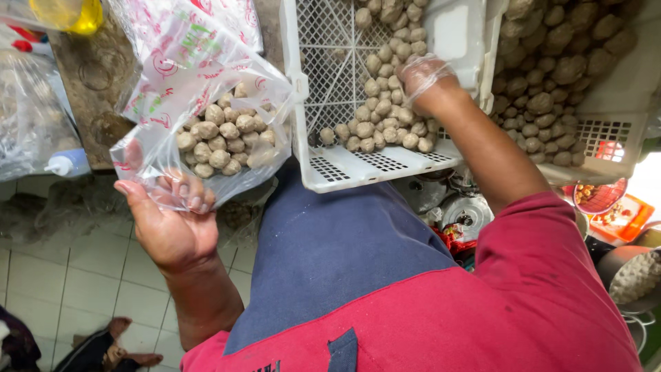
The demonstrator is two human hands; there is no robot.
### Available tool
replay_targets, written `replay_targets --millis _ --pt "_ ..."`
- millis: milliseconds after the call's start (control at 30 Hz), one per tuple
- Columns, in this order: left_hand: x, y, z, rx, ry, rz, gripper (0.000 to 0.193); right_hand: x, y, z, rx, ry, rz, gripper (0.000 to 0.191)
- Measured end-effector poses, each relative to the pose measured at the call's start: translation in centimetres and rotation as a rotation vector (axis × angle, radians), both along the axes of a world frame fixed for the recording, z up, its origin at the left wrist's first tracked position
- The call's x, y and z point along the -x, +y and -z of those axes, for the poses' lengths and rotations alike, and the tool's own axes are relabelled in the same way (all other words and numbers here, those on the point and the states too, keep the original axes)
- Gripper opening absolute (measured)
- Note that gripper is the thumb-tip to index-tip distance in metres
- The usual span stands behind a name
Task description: The person holds open a clear plastic bag and picks round meatballs one at a time from a white plastic crate, filling the bag. They then tie the filled bag closed and set it aside, and begin filling another bag from the crate.
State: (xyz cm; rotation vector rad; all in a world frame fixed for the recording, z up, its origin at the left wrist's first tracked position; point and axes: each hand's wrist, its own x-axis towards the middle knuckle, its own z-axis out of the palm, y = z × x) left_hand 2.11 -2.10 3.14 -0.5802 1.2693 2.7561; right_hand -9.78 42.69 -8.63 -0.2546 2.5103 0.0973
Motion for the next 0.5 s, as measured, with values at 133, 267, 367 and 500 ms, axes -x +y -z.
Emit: replay_targets --millis 133,267,367,500 --pt "-0.2 0.5 -0.1 0.017 0.009 -0.04 0.06 -0.1 0.3 0.6 0.06 -0.009 -0.075 0.029" --pt "-0.7 1.2 0.0 0.039 -0.02 -0.109 0.06 0.9 -0.9 -5.5 0.435 0.021 0.099 0.034" --pt "-0.6 1.3 0.1 0.025 -0.015 -0.11 0.059 -0.4 -5.7 -10.8 0.935 0.01 0.086 0.032" --pt "-0.3 1.1 0.1 0.007 0.009 -0.073 0.059 -0.8 -11.3 -13.7 1.457 -0.019 -0.126 0.043"
